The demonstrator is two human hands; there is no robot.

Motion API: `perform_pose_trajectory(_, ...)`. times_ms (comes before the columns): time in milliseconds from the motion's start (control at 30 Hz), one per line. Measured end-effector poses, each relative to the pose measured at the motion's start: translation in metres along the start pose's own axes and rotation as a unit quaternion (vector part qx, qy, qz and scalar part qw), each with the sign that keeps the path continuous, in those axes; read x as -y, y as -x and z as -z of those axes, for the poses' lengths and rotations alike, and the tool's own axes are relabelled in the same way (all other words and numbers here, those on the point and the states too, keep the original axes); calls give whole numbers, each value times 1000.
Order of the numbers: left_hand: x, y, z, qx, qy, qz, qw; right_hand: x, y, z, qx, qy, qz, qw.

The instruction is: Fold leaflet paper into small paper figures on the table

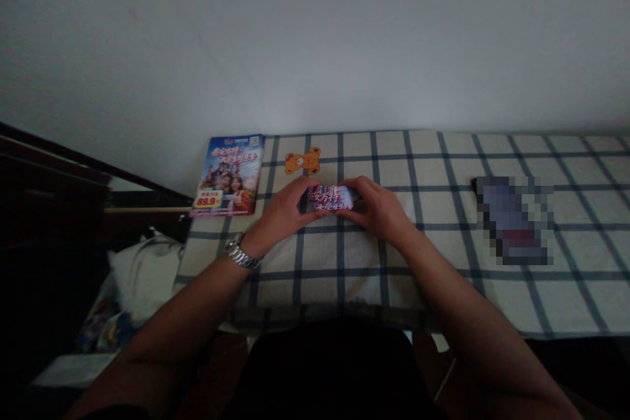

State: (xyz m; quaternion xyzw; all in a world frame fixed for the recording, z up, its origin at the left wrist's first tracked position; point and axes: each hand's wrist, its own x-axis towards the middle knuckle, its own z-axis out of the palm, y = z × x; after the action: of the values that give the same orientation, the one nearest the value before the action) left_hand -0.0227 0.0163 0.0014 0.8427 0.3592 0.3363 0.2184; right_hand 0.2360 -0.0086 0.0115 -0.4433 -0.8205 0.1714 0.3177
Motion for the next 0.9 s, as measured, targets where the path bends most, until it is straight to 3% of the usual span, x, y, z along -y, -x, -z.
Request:
perform_pose_trajectory(267, -2, -2, 3, 6, 0, -3, 1000, -4, 0, -1, 5, -12, 2, 1000)
perform_pose_trajectory(533, -2, -4, 11, 55, 4, -22, 998, -6, 0, 4, 7, -24, 25, 999)
perform_pose_trajectory(900, 4, -2, 7, 38, -19, -17, 999, -11, 2, 7, 24, -11, 20, 999)
